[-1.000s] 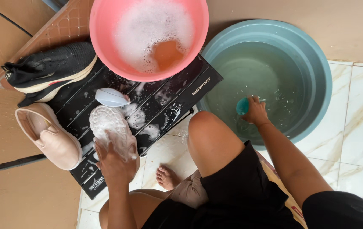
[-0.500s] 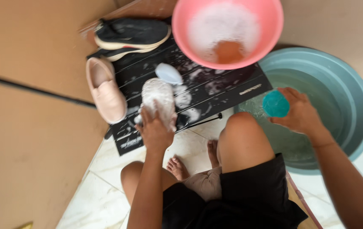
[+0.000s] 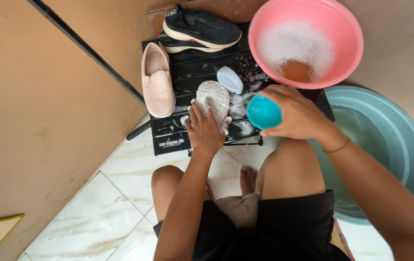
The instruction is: The person scrubs the sole of a white sneaker with a soapy sponge, repeatedly dipping the sponge into a pink basin of soapy water. They rinse the shoe with water from a blue cup and continue scrubbing the sole and sides.
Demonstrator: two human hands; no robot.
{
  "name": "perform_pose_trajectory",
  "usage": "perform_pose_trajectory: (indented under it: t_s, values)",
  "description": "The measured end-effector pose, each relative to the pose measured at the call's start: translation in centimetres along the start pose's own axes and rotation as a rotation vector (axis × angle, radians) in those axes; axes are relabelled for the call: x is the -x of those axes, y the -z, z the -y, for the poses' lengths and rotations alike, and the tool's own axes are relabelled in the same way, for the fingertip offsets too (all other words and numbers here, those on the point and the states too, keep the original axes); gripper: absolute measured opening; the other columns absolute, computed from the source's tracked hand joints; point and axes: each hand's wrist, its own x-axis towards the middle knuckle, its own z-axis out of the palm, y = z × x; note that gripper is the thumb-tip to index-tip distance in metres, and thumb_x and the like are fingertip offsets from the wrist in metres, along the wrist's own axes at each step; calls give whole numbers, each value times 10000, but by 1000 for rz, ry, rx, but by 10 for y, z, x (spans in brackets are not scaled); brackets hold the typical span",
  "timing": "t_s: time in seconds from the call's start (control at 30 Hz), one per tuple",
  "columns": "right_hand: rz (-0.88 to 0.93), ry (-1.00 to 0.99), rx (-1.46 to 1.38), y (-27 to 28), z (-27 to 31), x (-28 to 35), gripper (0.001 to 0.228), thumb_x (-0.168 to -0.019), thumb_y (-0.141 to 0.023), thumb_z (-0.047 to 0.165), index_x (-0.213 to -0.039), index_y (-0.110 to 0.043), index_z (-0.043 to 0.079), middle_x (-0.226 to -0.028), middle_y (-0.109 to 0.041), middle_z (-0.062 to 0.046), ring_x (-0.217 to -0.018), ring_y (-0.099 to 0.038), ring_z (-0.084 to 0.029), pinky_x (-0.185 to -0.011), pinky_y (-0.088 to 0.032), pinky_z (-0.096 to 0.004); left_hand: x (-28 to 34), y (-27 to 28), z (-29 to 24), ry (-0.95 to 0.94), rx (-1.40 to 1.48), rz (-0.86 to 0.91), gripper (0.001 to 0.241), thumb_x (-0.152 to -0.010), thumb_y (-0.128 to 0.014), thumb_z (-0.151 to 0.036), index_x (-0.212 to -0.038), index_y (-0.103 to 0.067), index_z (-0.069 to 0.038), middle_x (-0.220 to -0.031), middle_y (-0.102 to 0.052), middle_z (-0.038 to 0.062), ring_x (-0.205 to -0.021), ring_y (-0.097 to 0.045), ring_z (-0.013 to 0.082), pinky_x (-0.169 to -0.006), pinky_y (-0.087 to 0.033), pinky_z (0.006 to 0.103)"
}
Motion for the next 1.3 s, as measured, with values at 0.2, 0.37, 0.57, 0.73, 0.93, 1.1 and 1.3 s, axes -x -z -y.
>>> perform_pose_trajectory:
  t_s: [0.2, 0.37, 0.57, 0.73, 0.93, 1.1, 1.3]
  values:
    - [81, -61, 262, -35, 31, -55, 1059, -586, -849, 591, -1491, -575, 114, -1485, -540, -71, -1251, -514, -353, -824, -626, -526, -24, -31, 14, -41, 53, -42, 920, -951, -623, -513, -1665, -234, -83, -1629, -305, 314, -1588, -247, 442, -1251, -251, 589]
    - [26, -27, 507, -36, 52, -87, 982, -650, -872, 540, -1453, -617, 36, -1419, -568, -185, -1193, -507, -397, -839, -535, -491, -21, -22, 8, -18, 55, -23, 846, -1020, -398, -622, -1612, -351, -19, -1625, -349, 332, -1573, -278, 447, -1259, -240, 564]
    - [-27, -70, 736, -40, 67, -121, 979, -656, -919, 456, -1466, -609, 3, -1408, -565, -244, -1191, -478, -414, -839, -430, -471, -28, -37, 11, -6, 78, -51, 907, -1033, -378, -663, -1642, -251, -3, -1653, -286, 328, -1598, -190, 455, -1280, -209, 564]
    - [8, -38, 805, -26, 105, -105, 892, -649, -957, 378, -1395, -664, -13, -1331, -631, -243, -1135, -496, -371, -817, -434, -464, -27, -33, 10, 1, 103, -64, 1017, -998, -480, -660, -1686, -80, -27, -1708, -145, 277, -1609, -145, 423, -1292, -213, 549]
    - [109, -7, 705, -22, 116, -71, 834, -738, -918, 372, -1432, -640, 2, -1355, -645, -241, -1149, -510, -343, -821, -456, -408, -22, -26, 10, 3, 48, 0, 1156, -914, -645, -574, -1691, 30, -45, -1736, -35, 268, -1621, -55, 425, -1307, -144, 569]
    - [-35, -164, 308, -15, 68, -22, 981, -718, -865, 531, -1497, -589, 4, -1442, -573, -276, -1270, -532, -450, -979, -485, -573, -25, -21, 20, -29, 374, -126, 642, -1088, -519, -340, -1639, -348, -60, -1701, -291, 243, -1600, -260, 360, -1288, -274, 468]
    - [-594, -333, -118, -53, -67, 92, 910, -765, -880, 429, -1498, -578, -17, -1457, -572, -247, -1368, -508, -389, -1114, -420, -507, -28, -37, 53, -55, 875, -610, 156, -912, -595, -140, -871, -737, -87, -1030, -677, 95, -1036, -672, 293, -1014, -475, 422]
